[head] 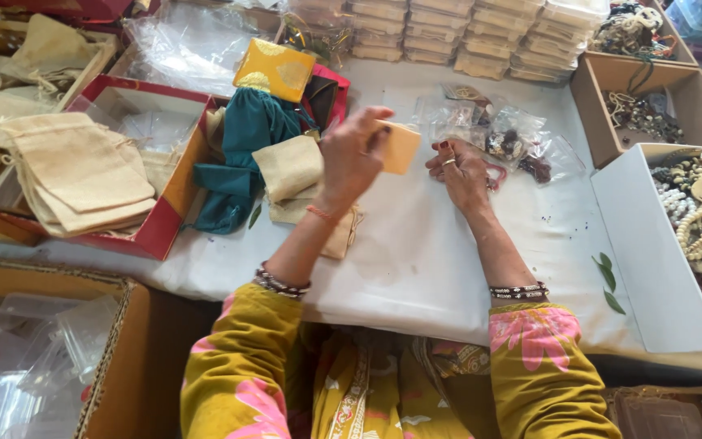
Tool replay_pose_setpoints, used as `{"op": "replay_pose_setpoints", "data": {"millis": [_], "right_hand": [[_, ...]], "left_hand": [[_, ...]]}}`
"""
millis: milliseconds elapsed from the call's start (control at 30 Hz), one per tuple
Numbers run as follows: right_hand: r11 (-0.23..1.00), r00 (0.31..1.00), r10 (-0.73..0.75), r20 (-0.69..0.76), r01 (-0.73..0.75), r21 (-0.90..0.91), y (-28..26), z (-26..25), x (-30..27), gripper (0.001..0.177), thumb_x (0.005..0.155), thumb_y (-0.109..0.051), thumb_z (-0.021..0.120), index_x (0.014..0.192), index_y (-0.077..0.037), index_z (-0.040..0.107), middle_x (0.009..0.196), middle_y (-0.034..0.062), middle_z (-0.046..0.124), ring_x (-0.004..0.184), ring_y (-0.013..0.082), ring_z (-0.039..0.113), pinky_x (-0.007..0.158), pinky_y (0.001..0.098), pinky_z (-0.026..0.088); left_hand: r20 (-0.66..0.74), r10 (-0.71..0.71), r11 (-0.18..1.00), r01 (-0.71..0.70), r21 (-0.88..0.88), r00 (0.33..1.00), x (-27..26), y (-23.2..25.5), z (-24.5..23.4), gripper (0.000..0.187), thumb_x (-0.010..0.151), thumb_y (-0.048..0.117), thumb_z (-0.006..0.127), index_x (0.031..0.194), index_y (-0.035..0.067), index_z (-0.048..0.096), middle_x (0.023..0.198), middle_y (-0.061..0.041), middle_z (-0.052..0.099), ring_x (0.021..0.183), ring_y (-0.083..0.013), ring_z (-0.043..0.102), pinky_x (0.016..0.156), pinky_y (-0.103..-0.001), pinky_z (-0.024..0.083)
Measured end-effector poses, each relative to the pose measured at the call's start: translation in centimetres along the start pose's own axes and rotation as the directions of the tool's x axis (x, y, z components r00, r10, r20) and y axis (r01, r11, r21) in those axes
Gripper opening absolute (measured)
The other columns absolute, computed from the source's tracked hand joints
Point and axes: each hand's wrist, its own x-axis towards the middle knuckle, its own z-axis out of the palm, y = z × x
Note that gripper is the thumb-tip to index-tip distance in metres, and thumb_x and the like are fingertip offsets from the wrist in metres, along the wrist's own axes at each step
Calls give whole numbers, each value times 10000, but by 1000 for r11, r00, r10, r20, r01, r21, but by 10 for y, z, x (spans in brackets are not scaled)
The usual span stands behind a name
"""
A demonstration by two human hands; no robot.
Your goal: Packing small jewelry items into fabric pouches at a workbench.
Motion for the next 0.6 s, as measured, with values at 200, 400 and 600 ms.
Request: {"op": "replay_pose_setpoints", "data": {"millis": [200,400,600], "right_hand": [[998,1000,-7,12,8,-67,-12,4,-5,472,1066,-454,542,1209,-19,654,896,56,744,768,97,690,705,244,575],[999,1000,-20,21,21,-33,-14,2,-7,443,1058,-414,567,1246,-18,627,914,61,744,778,104,690,721,256,583],[999,1000,3,29,-2,-53,-14,1,-6,437,1074,-410,555,1249,-19,637,933,58,744,800,105,690,736,252,579]], "left_hand": [[-128,-157,946,186,264,979,7,-34,-87,236,886,85,736,1112,141,697,983,-82,747,891,-280,737,753,-424,573],[24,-67,765,36,644,997,-12,-70,-116,222,804,139,796,1017,143,734,1009,-39,734,1043,-274,654,810,-409,575],[26,-9,736,-11,677,1000,-4,-70,-153,229,821,189,806,1041,162,750,1000,-61,727,1013,-267,648,827,-411,579]]}}
